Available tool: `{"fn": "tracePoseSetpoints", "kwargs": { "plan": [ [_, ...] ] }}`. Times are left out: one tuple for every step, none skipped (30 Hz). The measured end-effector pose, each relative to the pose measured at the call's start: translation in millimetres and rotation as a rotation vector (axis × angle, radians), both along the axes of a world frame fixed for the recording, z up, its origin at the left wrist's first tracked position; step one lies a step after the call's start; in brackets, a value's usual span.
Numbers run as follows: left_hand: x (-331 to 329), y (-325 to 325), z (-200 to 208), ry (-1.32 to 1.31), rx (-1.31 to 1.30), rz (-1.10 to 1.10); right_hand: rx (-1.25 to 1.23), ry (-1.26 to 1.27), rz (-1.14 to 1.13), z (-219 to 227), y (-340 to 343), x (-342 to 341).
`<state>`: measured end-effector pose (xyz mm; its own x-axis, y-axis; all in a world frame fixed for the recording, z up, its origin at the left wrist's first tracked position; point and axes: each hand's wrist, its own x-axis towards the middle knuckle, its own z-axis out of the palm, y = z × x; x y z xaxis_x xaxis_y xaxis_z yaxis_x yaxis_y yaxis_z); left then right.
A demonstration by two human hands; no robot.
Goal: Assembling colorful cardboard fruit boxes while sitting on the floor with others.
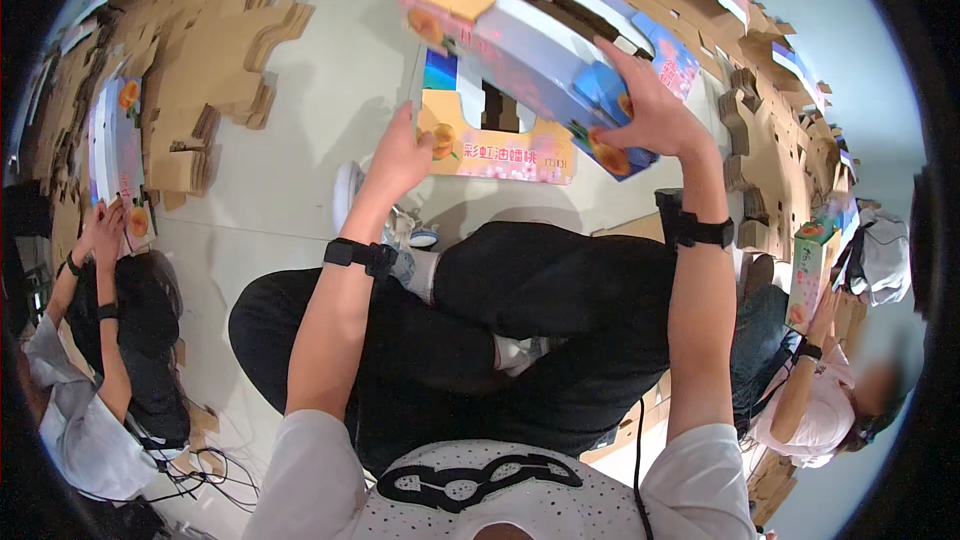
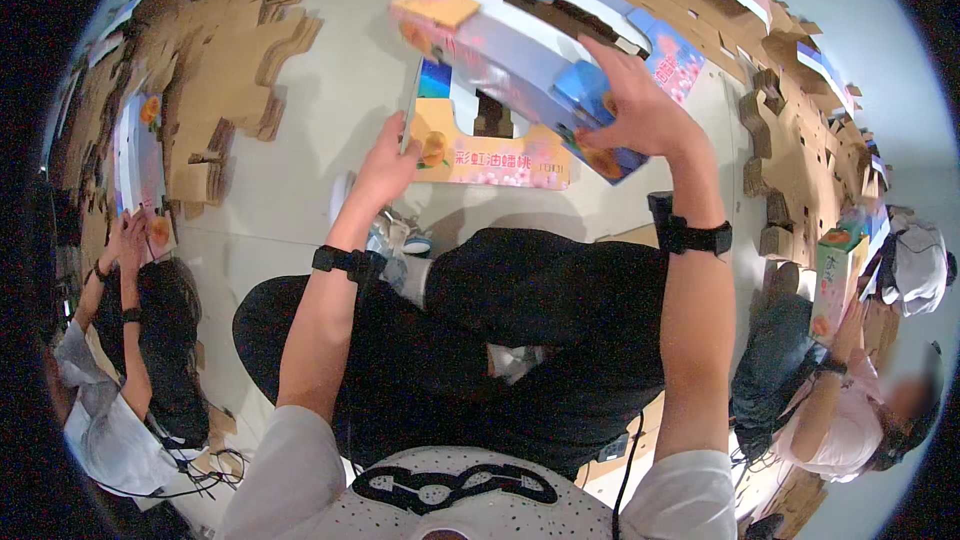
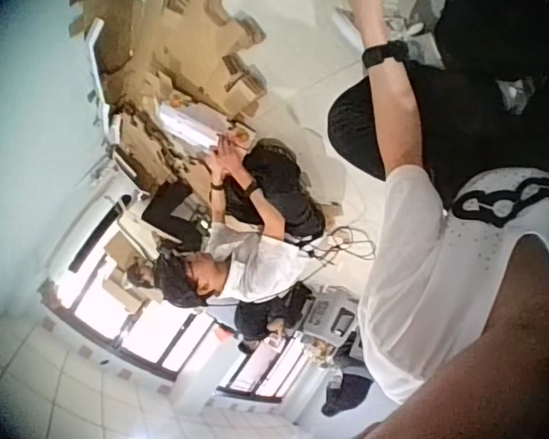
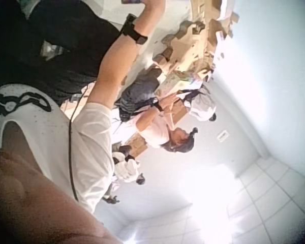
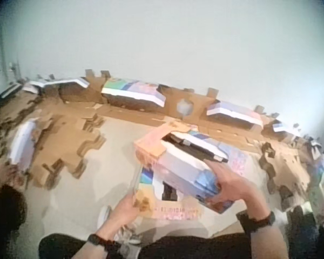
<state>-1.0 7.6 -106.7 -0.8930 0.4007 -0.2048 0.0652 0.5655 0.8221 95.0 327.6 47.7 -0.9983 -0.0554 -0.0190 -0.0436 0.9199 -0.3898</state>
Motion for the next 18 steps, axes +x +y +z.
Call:
{"fn": "tracePoseSetpoints", "kwargs": {
  "plan": [
    [-3, -2, -5, 0.001, -0.004, 0.007, -0.011, -0.076, 0.051, 0, 5, 2],
    [-4, 1, -9, 0.018, 0.063, 0.079, 0.109, -0.169, -0.001, -5, 9, 6],
    [-5, 2, -13, 0.034, 0.129, 0.15, 0.111, -0.171, -0.004, -13, 10, 6],
    [-6, 2, -16, 0.033, 0.131, 0.147, 0.156, -0.105, 0.002, -21, 11, 4],
    [-5, -1, -15, 0.008, 0.162, 0.195, 0.191, -0.04, 0.015, -30, 8, 1],
    [-6, 1, -12, -0.014, 0.204, 0.236, 0.191, 0.042, 0.039, -34, 1, -3],
    [-6, 3, -8, -0.014, 0.207, 0.231, 0.195, 0.042, 0.034, -39, -6, -8],
    [-4, 4, -3, -0.048, 0.216, 0.224, 0.182, 0.095, 0.042, -47, -13, -12],
    [-3, 5, -1, -0.079, 0.227, 0.217, 0.17, 0.15, 0.05, -57, -19, -16],
    [-2, 6, -2, -0.078, 0.228, 0.212, 0.19, 0.203, 0.043, -73, -22, -20],
    [-2, 3, -4, -0.051, 0.149, 0.111, 0.189, 0.204, 0.04, -71, -28, -26],
    [-2, 2, -6, -0.024, 0.071, 0.011, 0.279, 0.096, -0.014, -67, -34, -30],
    [-2, 1, -9, -0.023, 0.071, 0.007, 0.367, -0.012, -0.068, -62, -36, -34],
    [2, -1, -7, -0.008, 0.023, -0.072, 0.366, -0.014, -0.07, -59, -33, -33],
    [5, -2, -6, 0.008, -0.025, -0.152, 0.297, 0.017, -0.057, -57, -27, -31],
    [8, -1, -4, 0.006, -0.026, -0.154, 0.228, 0.048, -0.044, -54, -19, -28],
    [10, -4, -1, 0.02, -0.018, -0.131, 0.221, 0.051, -0.038, -51, -12, -28],
    [11, -2, -1, 0.031, -0.001, -0.115, 0.238, 0.108, 0.014, -45, 3, -25]
  ]
}}
